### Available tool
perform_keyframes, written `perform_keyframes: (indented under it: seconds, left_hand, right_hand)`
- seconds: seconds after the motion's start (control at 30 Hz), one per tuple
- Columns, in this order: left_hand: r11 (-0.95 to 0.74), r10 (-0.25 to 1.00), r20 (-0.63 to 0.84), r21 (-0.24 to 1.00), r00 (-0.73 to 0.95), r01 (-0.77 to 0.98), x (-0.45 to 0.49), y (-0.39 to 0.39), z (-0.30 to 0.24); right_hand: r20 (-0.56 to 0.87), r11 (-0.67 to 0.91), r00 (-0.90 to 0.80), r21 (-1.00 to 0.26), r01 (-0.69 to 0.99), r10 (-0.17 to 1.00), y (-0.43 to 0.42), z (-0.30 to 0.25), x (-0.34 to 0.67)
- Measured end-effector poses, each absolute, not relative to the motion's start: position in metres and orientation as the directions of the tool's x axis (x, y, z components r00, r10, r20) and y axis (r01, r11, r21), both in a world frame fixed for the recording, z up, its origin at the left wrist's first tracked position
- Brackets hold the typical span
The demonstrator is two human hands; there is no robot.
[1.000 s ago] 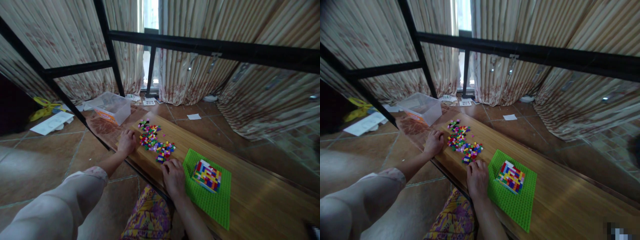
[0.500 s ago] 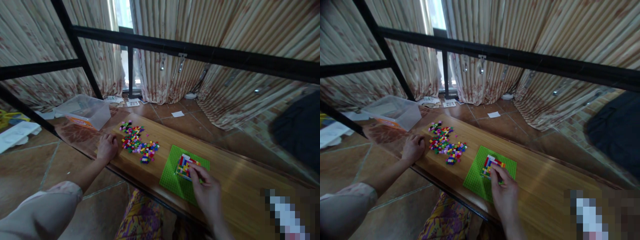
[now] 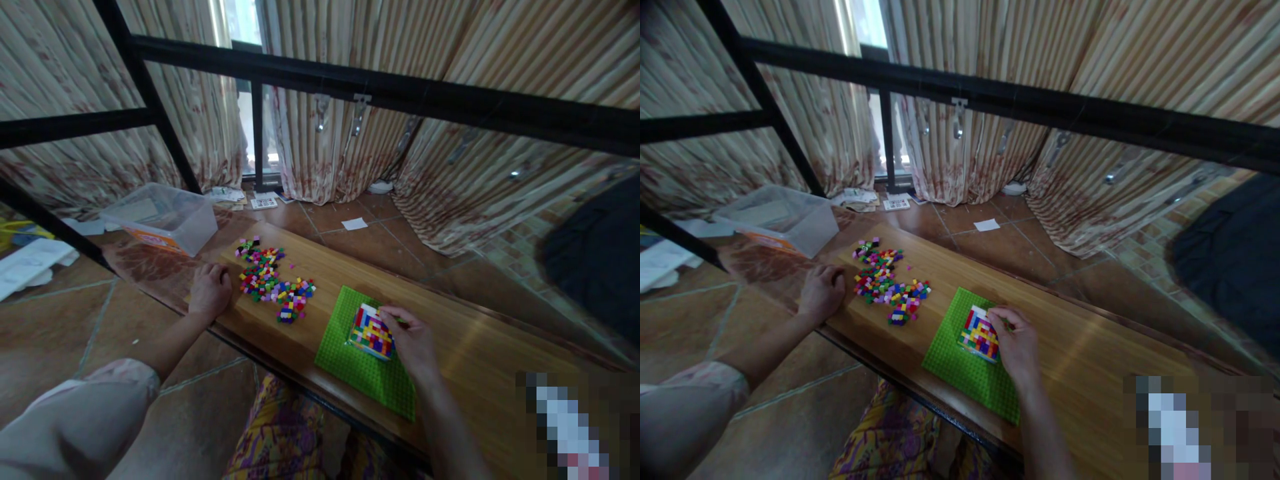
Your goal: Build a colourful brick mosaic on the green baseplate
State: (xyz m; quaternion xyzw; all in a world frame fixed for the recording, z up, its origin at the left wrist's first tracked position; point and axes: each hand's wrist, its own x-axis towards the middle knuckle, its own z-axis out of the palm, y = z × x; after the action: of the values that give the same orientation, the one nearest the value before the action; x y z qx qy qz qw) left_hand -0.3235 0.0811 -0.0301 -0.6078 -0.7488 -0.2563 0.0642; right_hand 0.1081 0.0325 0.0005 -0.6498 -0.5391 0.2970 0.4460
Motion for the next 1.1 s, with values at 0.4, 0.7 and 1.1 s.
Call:
perform_keyframes:
  seconds: [0.4,0.7,1.1]
  left_hand:
    - [0.124,0.881,0.405,0.305,-0.246,0.944,-0.3231,0.0796,-0.0308]
    - [0.119,0.875,0.417,0.312,-0.248,0.943,-0.3229,0.0800,-0.0326]
    - [0.105,0.868,0.427,0.340,-0.253,0.935,-0.3191,0.0773,-0.0307]
  right_hand:
    - [-0.004,-0.102,0.220,-0.894,0.437,0.976,0.0367,0.0024,0.1105]
    - [-0.016,-0.102,0.198,-0.896,0.433,0.980,0.0357,0.0051,0.1070]
    - [0.014,-0.052,0.139,-0.886,0.461,0.990,0.0300,0.0015,0.1084]
